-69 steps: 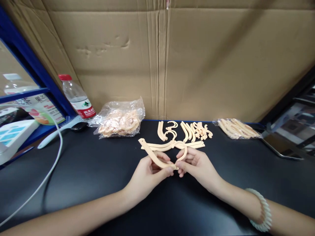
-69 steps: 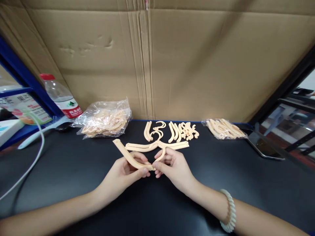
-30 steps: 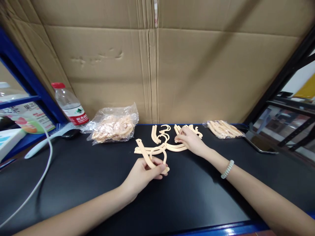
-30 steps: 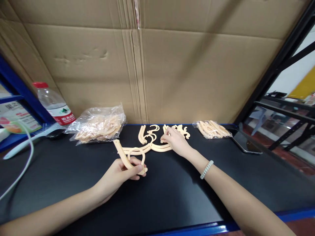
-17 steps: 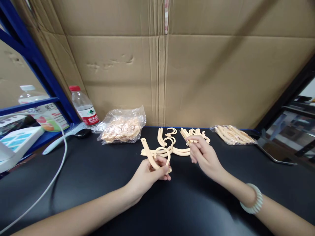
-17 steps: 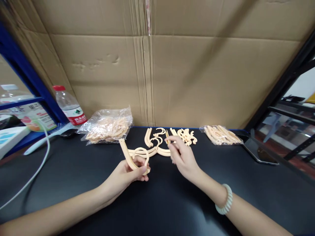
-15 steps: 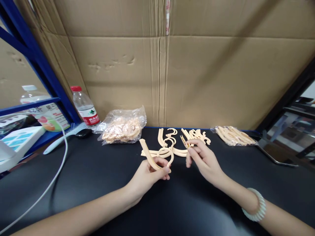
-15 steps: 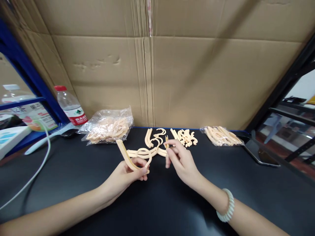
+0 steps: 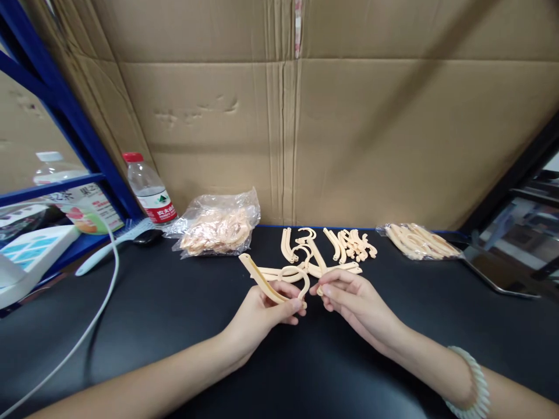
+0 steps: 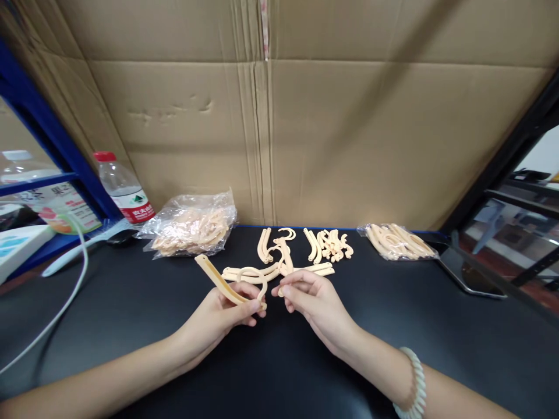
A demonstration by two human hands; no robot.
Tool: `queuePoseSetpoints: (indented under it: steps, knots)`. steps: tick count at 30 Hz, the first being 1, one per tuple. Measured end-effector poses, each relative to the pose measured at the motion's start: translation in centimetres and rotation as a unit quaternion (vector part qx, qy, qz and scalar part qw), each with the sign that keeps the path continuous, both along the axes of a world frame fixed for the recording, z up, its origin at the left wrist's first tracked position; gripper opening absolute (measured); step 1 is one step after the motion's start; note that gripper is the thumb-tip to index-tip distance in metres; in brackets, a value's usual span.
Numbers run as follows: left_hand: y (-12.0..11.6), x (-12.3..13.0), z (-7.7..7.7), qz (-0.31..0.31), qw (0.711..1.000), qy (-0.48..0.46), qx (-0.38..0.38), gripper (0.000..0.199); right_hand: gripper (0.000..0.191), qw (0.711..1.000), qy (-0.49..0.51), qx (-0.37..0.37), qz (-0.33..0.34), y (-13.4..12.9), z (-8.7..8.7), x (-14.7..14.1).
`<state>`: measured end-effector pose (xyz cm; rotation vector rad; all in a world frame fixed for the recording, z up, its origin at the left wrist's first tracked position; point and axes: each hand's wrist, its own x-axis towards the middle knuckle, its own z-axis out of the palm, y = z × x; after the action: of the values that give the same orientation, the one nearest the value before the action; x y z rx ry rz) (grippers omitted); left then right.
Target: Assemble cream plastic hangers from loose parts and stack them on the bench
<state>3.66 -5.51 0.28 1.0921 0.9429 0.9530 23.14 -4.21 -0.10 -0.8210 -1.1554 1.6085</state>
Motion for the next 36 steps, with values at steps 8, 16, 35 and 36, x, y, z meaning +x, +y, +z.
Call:
queuePoseSetpoints:
  steps: [8, 16, 35, 36]
  knots:
    - [0.3, 0.0, -0.4, 0.014, 0.998, 0.007, 0.053, 0.018, 0.041, 1.000, -0.003, -0.002, 0.001, -0.4, -0.5, -0.5]
    - [0.4, -0.1, -0.3, -0.005, 0.998, -0.002, 0.069, 0.010, 0.021, 0.994, -0.072, 0.076, 0.028, 0.1, -1.2, -0.4]
    - [0.3, -0.2, 0.1, -0.034, 0.999, 0.002, 0.042, 0.012, 0.015, 0.986, -0.100, 0.115, 0.070, 0.0, -0.9, -0.1]
    - [0.3, -0.1, 0.2, -0.033, 0.998, 0.005, 0.045, 0.012, 0.015, 0.985, -0.101, 0.115, 0.073, -0.1, -0.9, -0.1]
